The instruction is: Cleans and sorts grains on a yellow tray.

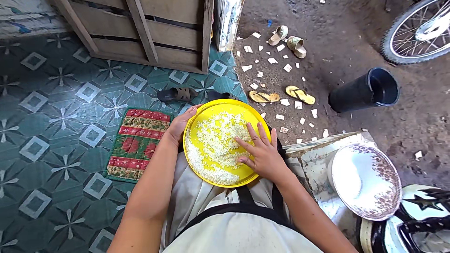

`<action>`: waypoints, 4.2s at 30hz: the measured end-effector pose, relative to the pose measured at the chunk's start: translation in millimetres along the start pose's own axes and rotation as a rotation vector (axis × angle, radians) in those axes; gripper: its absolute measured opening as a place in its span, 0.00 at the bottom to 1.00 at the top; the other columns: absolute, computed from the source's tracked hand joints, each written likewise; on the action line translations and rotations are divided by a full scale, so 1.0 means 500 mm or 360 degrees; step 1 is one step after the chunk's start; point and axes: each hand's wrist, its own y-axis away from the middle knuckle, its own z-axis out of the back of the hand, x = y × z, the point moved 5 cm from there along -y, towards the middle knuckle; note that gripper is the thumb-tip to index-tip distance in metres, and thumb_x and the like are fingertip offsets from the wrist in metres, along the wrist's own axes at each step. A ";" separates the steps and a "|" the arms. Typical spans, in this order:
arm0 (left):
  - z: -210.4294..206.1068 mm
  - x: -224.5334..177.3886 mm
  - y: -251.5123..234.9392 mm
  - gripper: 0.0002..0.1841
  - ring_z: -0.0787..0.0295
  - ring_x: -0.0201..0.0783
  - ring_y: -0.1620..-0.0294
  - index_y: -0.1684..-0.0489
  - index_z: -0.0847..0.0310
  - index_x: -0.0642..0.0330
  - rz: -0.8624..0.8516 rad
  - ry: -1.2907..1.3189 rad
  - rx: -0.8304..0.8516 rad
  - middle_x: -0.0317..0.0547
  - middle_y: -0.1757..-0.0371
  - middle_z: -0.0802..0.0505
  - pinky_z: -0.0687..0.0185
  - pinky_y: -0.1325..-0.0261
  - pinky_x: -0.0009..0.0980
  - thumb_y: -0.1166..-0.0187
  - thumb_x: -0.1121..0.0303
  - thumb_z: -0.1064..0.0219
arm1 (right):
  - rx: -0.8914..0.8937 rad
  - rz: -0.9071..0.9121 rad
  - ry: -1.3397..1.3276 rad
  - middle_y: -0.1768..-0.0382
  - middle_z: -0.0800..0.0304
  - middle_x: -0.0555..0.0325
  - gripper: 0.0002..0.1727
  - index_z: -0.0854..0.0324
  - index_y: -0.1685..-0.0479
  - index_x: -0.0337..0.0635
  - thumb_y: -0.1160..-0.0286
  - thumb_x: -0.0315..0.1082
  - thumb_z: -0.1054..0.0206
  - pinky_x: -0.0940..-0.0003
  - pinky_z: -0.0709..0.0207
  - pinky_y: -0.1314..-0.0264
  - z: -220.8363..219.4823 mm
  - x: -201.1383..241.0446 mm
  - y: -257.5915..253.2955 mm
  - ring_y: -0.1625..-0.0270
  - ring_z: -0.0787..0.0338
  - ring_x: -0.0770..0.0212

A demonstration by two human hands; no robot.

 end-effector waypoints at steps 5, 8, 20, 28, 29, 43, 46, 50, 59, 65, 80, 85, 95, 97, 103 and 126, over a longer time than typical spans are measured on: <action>-0.001 -0.002 0.002 0.23 0.09 0.32 0.42 0.19 0.34 0.51 0.0006 0.0011 -0.0047 0.42 0.39 0.09 0.11 0.42 0.30 0.05 0.60 0.64 | 0.0089 -0.0041 0.0042 0.05 0.54 0.52 0.41 0.31 0.14 0.77 0.23 0.79 0.65 0.12 0.74 0.18 -0.003 -0.014 -0.001 0.04 0.61 0.33; 0.004 -0.001 0.003 0.23 0.10 0.32 0.41 0.19 0.34 0.51 -0.0007 0.0023 -0.0029 0.43 0.39 0.09 0.12 0.41 0.30 0.05 0.59 0.65 | 0.0003 0.0022 -0.0138 0.05 0.50 0.52 0.38 0.23 0.21 0.76 0.21 0.76 0.61 0.13 0.74 0.17 0.002 -0.015 0.007 0.05 0.59 0.34; -0.014 -0.014 0.015 0.22 0.10 0.32 0.45 0.21 0.34 0.52 0.0033 0.0032 -0.0073 0.43 0.41 0.10 0.12 0.44 0.30 0.05 0.60 0.65 | -0.0205 -0.0066 -0.0170 0.09 0.41 0.46 0.37 0.17 0.24 0.64 0.18 0.72 0.55 0.16 0.69 0.15 0.015 -0.037 0.025 0.06 0.52 0.32; 0.007 -0.001 0.007 0.23 0.09 0.34 0.41 0.19 0.33 0.52 -0.0021 0.0012 -0.0021 0.44 0.38 0.10 0.11 0.42 0.32 0.06 0.59 0.64 | -0.0120 -0.0191 -0.0021 0.07 0.47 0.48 0.41 0.25 0.17 0.67 0.20 0.76 0.60 0.15 0.72 0.15 0.003 -0.061 0.005 0.05 0.56 0.35; 0.005 -0.002 0.010 0.23 0.09 0.34 0.41 0.19 0.33 0.51 -0.0018 0.0014 -0.0031 0.44 0.38 0.09 0.11 0.42 0.32 0.05 0.60 0.65 | -0.0126 -0.0198 -0.0022 0.07 0.47 0.48 0.43 0.25 0.16 0.66 0.21 0.77 0.60 0.16 0.71 0.16 0.004 -0.061 0.005 0.05 0.56 0.35; -0.020 -0.019 0.021 0.22 0.10 0.32 0.46 0.20 0.35 0.52 0.0042 0.0004 -0.0077 0.44 0.41 0.10 0.12 0.45 0.30 0.05 0.62 0.66 | -0.0010 -0.0195 0.0103 0.05 0.53 0.49 0.46 0.33 0.11 0.64 0.22 0.78 0.63 0.15 0.71 0.17 0.011 -0.034 -0.031 0.04 0.60 0.35; 0.000 0.003 0.003 0.23 0.10 0.33 0.41 0.18 0.35 0.50 -0.0010 0.0024 0.0009 0.44 0.37 0.10 0.11 0.42 0.31 0.06 0.60 0.64 | 0.0033 -0.0154 0.0112 0.04 0.55 0.52 0.46 0.35 0.10 0.67 0.23 0.79 0.64 0.16 0.74 0.15 0.005 -0.026 -0.045 0.04 0.62 0.36; -0.020 -0.016 0.017 0.22 0.10 0.33 0.46 0.20 0.36 0.52 0.0052 0.0011 -0.0086 0.44 0.41 0.10 0.12 0.45 0.31 0.05 0.61 0.66 | 0.0096 -0.0166 0.0113 0.04 0.56 0.54 0.44 0.37 0.09 0.68 0.22 0.78 0.63 0.15 0.76 0.16 -0.009 -0.032 -0.065 0.04 0.63 0.38; 0.009 0.005 -0.001 0.24 0.10 0.34 0.39 0.18 0.34 0.51 -0.0027 -0.0026 -0.0002 0.44 0.36 0.10 0.12 0.40 0.32 0.06 0.58 0.63 | 0.0117 -0.0101 0.0124 0.03 0.58 0.55 0.45 0.40 0.08 0.70 0.23 0.79 0.65 0.15 0.75 0.16 -0.009 -0.022 -0.061 0.03 0.65 0.38; 0.011 0.003 0.003 0.24 0.10 0.34 0.41 0.18 0.34 0.50 -0.0023 0.0002 0.0015 0.44 0.37 0.10 0.11 0.41 0.32 0.06 0.58 0.63 | 0.0065 -0.0126 0.0119 0.04 0.57 0.53 0.47 0.41 0.07 0.69 0.24 0.80 0.64 0.15 0.75 0.16 -0.005 -0.028 -0.065 0.04 0.63 0.37; -0.014 -0.014 0.013 0.22 0.10 0.31 0.45 0.20 0.36 0.52 0.0026 0.0012 -0.0049 0.43 0.40 0.10 0.13 0.44 0.29 0.05 0.61 0.66 | 0.0029 -0.0157 0.0125 0.04 0.56 0.53 0.51 0.45 0.05 0.61 0.24 0.80 0.66 0.15 0.73 0.17 0.002 -0.018 -0.026 0.04 0.62 0.37; 0.004 0.001 0.002 0.24 0.11 0.33 0.39 0.17 0.36 0.51 -0.0019 -0.0030 0.0006 0.43 0.36 0.10 0.12 0.40 0.32 0.06 0.58 0.65 | 0.0059 -0.0101 0.0142 0.04 0.54 0.54 0.45 0.37 0.09 0.68 0.23 0.78 0.63 0.12 0.73 0.18 -0.020 -0.002 -0.015 0.05 0.59 0.35; 0.008 0.005 -0.002 0.24 0.10 0.33 0.40 0.17 0.36 0.51 -0.0021 0.0007 0.0042 0.44 0.36 0.10 0.11 0.41 0.31 0.06 0.58 0.64 | 0.0027 -0.0074 0.0112 0.05 0.53 0.52 0.45 0.37 0.09 0.67 0.23 0.78 0.62 0.13 0.74 0.18 -0.013 0.010 -0.028 0.05 0.59 0.34; -0.001 -0.004 0.006 0.24 0.10 0.33 0.41 0.18 0.36 0.52 -0.0004 -0.0002 0.0001 0.45 0.37 0.10 0.12 0.41 0.31 0.06 0.59 0.65 | 0.0061 -0.0050 0.0093 0.05 0.53 0.53 0.43 0.35 0.11 0.72 0.23 0.78 0.62 0.12 0.74 0.18 -0.022 0.016 -0.030 0.05 0.59 0.34; 0.004 -0.001 0.002 0.24 0.10 0.34 0.39 0.17 0.36 0.52 -0.0013 0.0017 0.0028 0.45 0.36 0.10 0.12 0.40 0.32 0.06 0.59 0.66 | 0.0050 0.0035 -0.0020 0.05 0.51 0.52 0.40 0.30 0.15 0.77 0.22 0.78 0.63 0.12 0.75 0.18 -0.013 0.019 -0.019 0.05 0.59 0.33; 0.002 0.000 0.003 0.24 0.09 0.34 0.42 0.19 0.35 0.51 -0.0001 0.0030 0.0008 0.44 0.39 0.09 0.11 0.42 0.32 0.05 0.58 0.67 | 0.0180 -0.0145 0.0005 0.03 0.61 0.54 0.44 0.43 0.07 0.71 0.23 0.78 0.61 0.16 0.80 0.16 -0.022 0.003 -0.071 0.03 0.67 0.39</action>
